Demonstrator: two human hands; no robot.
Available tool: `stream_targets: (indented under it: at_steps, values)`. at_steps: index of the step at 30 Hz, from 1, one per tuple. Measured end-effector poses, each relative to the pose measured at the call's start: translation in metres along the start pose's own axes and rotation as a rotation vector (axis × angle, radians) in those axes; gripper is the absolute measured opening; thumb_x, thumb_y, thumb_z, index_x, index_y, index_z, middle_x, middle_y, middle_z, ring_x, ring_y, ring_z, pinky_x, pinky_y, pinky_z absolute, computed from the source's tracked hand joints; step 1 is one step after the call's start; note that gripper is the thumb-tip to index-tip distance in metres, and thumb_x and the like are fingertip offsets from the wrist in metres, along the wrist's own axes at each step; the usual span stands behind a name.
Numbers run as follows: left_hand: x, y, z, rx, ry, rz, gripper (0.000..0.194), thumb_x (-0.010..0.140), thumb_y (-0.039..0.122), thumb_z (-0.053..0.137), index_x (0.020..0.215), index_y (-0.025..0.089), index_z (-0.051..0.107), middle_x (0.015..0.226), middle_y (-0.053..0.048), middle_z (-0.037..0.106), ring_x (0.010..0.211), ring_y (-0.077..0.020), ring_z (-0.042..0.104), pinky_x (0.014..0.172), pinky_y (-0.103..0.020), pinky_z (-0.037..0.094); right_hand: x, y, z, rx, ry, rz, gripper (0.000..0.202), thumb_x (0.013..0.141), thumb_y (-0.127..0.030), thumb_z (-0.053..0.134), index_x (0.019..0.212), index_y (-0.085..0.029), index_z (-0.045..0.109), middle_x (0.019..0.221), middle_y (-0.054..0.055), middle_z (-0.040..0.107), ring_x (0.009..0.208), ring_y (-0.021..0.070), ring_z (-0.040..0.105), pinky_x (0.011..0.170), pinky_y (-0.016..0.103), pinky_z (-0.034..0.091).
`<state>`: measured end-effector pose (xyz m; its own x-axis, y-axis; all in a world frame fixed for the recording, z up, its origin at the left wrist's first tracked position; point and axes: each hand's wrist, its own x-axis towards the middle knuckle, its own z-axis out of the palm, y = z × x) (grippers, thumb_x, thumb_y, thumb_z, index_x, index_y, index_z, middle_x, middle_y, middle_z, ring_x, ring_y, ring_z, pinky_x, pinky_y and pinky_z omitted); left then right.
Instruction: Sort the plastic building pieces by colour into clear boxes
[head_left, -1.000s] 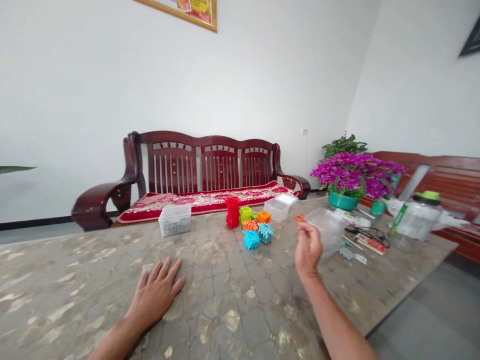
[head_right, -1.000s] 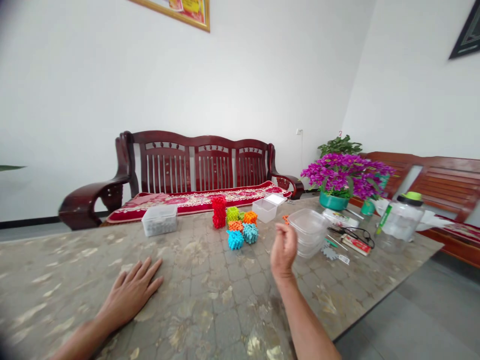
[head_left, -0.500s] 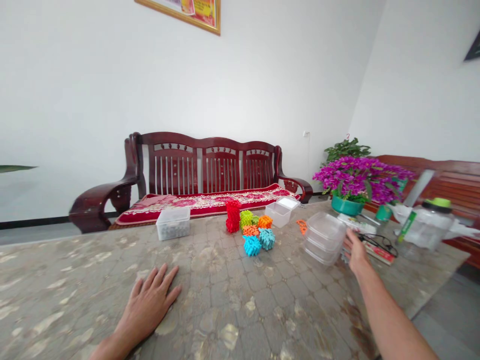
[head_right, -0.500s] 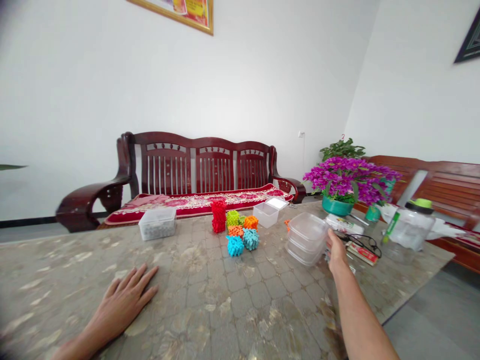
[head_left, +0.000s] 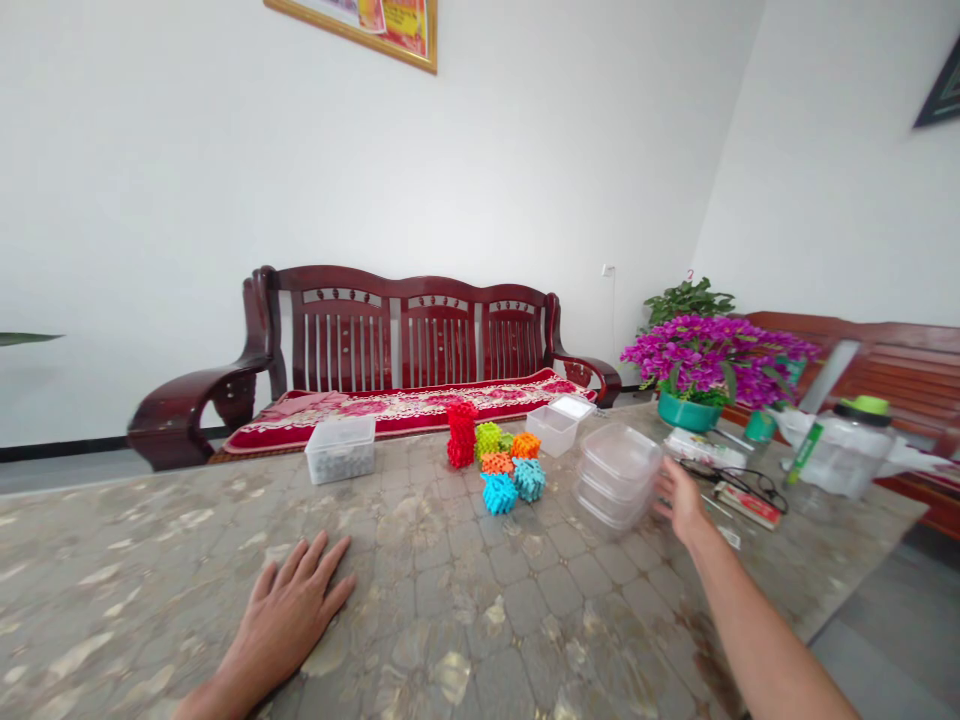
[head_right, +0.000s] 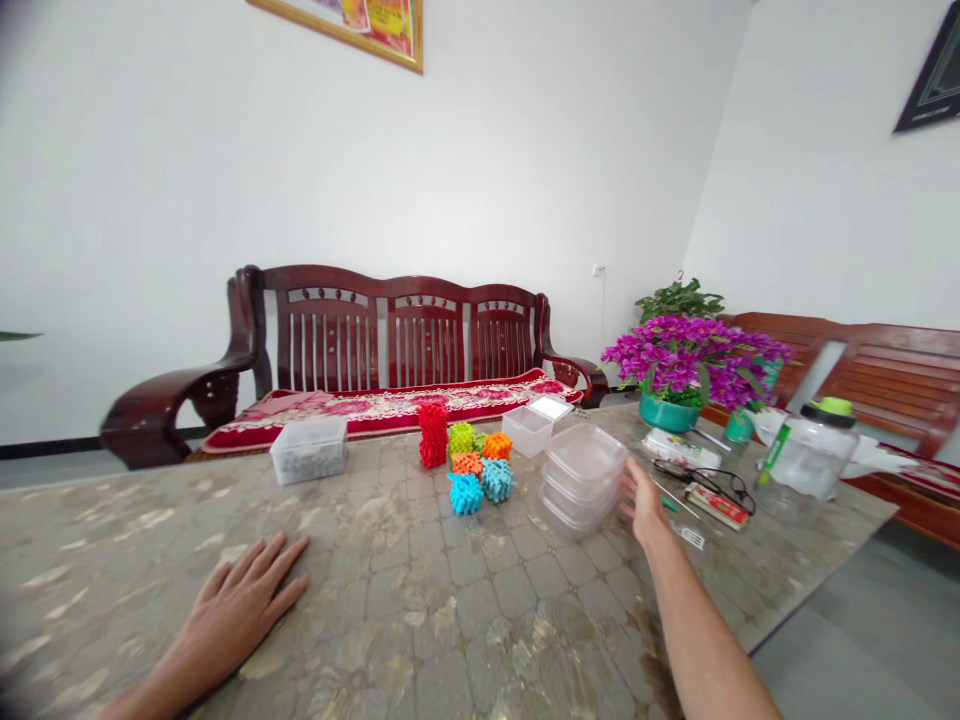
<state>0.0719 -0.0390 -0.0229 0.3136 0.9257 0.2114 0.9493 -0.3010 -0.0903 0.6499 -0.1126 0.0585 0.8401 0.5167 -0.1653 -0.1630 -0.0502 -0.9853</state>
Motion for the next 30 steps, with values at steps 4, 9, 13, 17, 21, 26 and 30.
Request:
stream_targets:
  at_steps: [4,9,13,17,21,26,30]
  values:
    - [0.002,0.000,-0.001,-0.002,0.002,-0.004,0.056,0.089,0.039,0.044,0.143,0.024,0.052,0.153,-0.012,0.045,0.142,-0.0370,0.037,0.112,-0.055,0.026,-0.022,0.008,0.016,-0.045,-0.071,-0.030,0.051,0.078,-0.056,0.053,0.114,-0.022,0.064,0.125,0.011,0.067,0.118,0.0276,0.059,0.095,0.047,0.044]
    - [0.008,0.004,0.001,-0.154,0.007,-0.078,0.058,0.089,0.042,0.045,0.142,0.020,0.053,0.151,-0.013,0.047,0.143,-0.0370,0.037,0.115,-0.055,0.028,-0.042,0.014,0.023,-0.126,-0.127,-0.102,0.052,0.074,-0.061,0.052,0.106,-0.024,0.070,0.123,0.009,0.069,0.112,0.0284,0.061,0.089,0.044,0.046]
    - [0.020,0.031,-0.004,-0.511,0.069,0.071,0.059,0.089,0.041,0.045,0.142,0.015,0.050,0.151,-0.014,0.047,0.141,-0.0319,0.041,0.116,-0.049,0.034,-0.040,-0.001,0.022,-0.191,-0.094,-0.229,0.058,0.072,-0.065,0.051,0.101,-0.019,0.071,0.121,0.010,0.069,0.111,0.0288,0.059,0.084,0.036,0.045]
    - [0.038,0.087,-0.030,-0.855,0.081,0.215,0.057,0.087,0.037,0.048,0.140,0.017,0.050,0.149,-0.012,0.050,0.139,-0.0277,0.045,0.117,-0.045,0.034,-0.030,-0.029,0.028,-0.260,-0.083,-0.306,0.062,0.074,-0.065,0.047,0.103,-0.015,0.070,0.109,0.013,0.071,0.097,0.0263,0.062,0.072,0.032,0.043]
    - [0.063,0.154,-0.073,-1.131,-0.004,0.290,0.062,0.087,0.040,0.051,0.145,0.019,0.045,0.152,-0.010,0.047,0.139,-0.0270,0.045,0.118,-0.043,0.032,-0.035,-0.047,0.036,-0.336,-0.147,-0.327,0.046,0.070,-0.059,0.057,0.083,-0.017,0.071,0.081,0.008,0.071,0.076,0.0226,0.060,0.064,0.030,0.040]
    - [0.091,0.221,-0.118,-1.356,-0.198,0.318,0.075,0.093,0.053,0.043,0.153,0.011,0.031,0.162,-0.011,0.025,0.150,-0.0265,0.022,0.124,-0.040,0.017,-0.059,-0.055,0.044,-0.354,-0.272,-0.352,0.036,0.060,-0.050,0.066,0.075,-0.017,0.070,0.068,0.003,0.068,0.068,0.0190,0.058,0.060,0.027,0.040]
    - [0.093,0.246,-0.127,-1.541,-0.215,0.386,0.070,0.096,0.057,0.035,0.154,0.020,0.030,0.164,-0.001,0.021,0.152,-0.0214,0.014,0.125,-0.036,0.014,-0.086,-0.059,0.043,-0.327,-0.300,-0.394,0.050,0.060,-0.051,0.067,0.095,-0.015,0.072,0.058,-0.002,0.060,0.054,0.0141,0.050,0.050,0.025,0.034]
